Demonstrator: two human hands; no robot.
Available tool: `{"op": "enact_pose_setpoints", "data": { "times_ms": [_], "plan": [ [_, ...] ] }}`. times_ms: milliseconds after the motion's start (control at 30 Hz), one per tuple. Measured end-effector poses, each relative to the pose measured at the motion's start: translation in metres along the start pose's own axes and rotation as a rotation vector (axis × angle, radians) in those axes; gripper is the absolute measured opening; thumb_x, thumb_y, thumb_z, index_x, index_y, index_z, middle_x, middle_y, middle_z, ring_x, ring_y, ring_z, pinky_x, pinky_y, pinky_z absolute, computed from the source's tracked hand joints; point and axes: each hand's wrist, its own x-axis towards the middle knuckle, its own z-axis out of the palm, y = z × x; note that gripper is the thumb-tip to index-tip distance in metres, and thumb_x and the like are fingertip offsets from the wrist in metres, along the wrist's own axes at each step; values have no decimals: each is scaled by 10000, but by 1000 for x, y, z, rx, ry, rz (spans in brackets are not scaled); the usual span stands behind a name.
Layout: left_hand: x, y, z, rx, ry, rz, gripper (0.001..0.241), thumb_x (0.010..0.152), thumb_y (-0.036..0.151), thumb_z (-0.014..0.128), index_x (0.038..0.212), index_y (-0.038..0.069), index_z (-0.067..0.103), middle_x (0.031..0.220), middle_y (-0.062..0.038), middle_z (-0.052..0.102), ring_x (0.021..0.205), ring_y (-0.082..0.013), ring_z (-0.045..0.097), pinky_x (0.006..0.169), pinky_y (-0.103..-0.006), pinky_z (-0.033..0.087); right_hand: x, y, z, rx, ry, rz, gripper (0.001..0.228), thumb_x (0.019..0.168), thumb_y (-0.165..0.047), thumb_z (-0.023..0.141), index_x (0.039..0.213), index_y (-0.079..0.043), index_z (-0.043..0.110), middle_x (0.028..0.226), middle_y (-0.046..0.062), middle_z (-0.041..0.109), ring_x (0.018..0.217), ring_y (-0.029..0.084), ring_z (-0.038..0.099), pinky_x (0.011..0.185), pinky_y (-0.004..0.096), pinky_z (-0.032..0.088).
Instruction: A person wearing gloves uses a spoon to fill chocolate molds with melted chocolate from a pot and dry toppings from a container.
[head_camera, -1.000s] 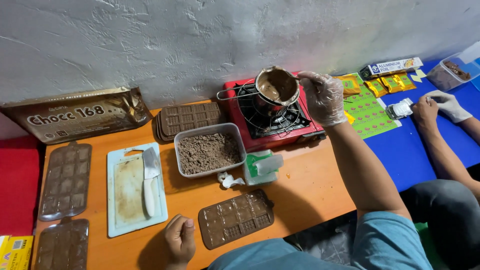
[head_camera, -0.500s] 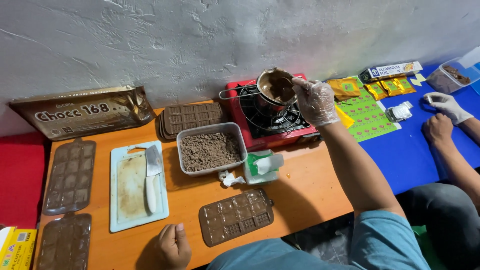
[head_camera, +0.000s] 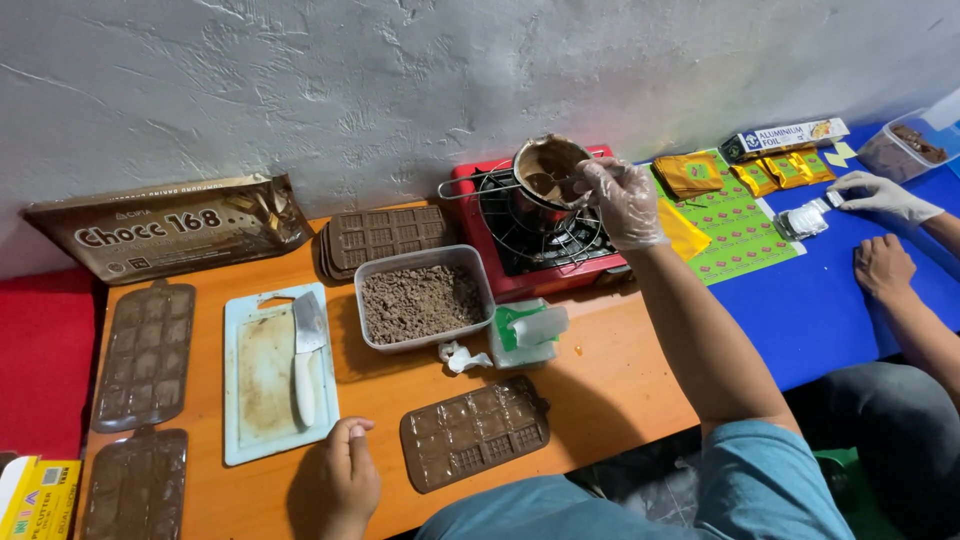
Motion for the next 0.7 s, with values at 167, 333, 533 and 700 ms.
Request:
{"op": "enact_pose_setpoints", "data": {
  "times_ms": [167,333,533,700],
  "plan": [
    [63,-59,96,-912,177,430,165,855,26,400,780,65,543,773,-71,598,776,-186,553,730,-303,446,-5,-28,-3,263,150,301,145,843,-206,734,824,-69,690,692,92,683,532,55,497,484,153,309],
    [74,-57,115,-1168,108,389,230,765,-69,354,664,60,517,775,-151,650,625,-179,584,466,-254,364,4,-6,-20,379,302,450,128,862,-227,727,896,-109,692,759,48,700,542,39,451,444,145,249],
    [66,-52,106,-913,206,497,228,712,-55,357,606,87,501,546,-29,477,521,-143,430,499,-277,340,1,13,-37,521,281,418,228,954,-293,644,1051,-96,708,841,69,697,658,102,579,522,170,381],
    [68,-54,110,-918,211,534,212,715,-55,355,612,87,474,571,-15,449,539,-132,375,500,-282,295,-3,5,-36,629,361,450,255,974,-302,636,1071,-74,692,862,87,697,660,108,592,550,176,415]
  ]
}}
